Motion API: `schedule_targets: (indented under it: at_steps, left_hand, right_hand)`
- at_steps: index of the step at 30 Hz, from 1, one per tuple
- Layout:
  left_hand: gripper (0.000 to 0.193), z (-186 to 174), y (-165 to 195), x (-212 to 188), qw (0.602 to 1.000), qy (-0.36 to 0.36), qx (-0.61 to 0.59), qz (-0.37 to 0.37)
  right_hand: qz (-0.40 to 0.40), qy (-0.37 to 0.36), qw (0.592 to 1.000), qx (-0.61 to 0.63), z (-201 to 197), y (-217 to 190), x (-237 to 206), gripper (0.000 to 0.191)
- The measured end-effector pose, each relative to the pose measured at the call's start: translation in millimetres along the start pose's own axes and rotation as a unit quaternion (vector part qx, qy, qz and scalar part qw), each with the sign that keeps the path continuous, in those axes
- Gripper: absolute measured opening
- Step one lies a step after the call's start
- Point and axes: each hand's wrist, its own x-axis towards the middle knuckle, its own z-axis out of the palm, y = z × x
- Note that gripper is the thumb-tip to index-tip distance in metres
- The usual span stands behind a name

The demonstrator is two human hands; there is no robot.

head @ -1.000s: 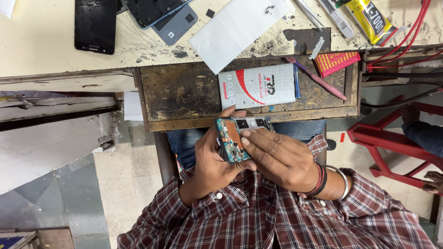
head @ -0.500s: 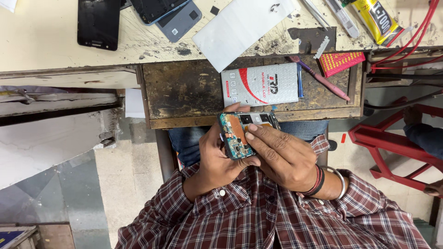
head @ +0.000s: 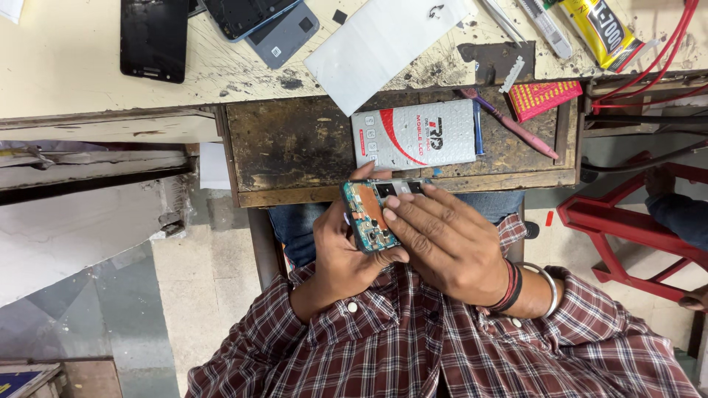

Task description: The person cleans the internal frame of a disassembled smartphone using a small brush, connects the phone battery to a power supply with red test leads to test it, then holds and presses the reassembled phone while its screen shows a boot logo. The person works at a cluttered repair bench with other phone parts and tools.

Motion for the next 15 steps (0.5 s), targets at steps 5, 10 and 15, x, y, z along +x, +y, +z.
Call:
schedule_targets:
  at_steps: [5,10,15]
  left_hand:
    - [0.105,-6.9,-7.0,0.7,0.998,-0.014,-0.012,0.06]
    - [0.094,-8.4,-21.2,0.1,0.986,-0.024,-0.145,0.085]
    - [0.099,-15.9,-22.4,-2.0,0.983,-0.036,-0.168,0.07]
  right_hand:
    - [0.038,0.022,0.995,0.087,6.6,8.3,-7.0,0.061]
    - [0.061,0.035,0.993,0.094,-1.2,23.5,-26.5,0.054]
    - [0.058,0.028,0.993,0.103,-0.3,28.5,-39.6,0.045]
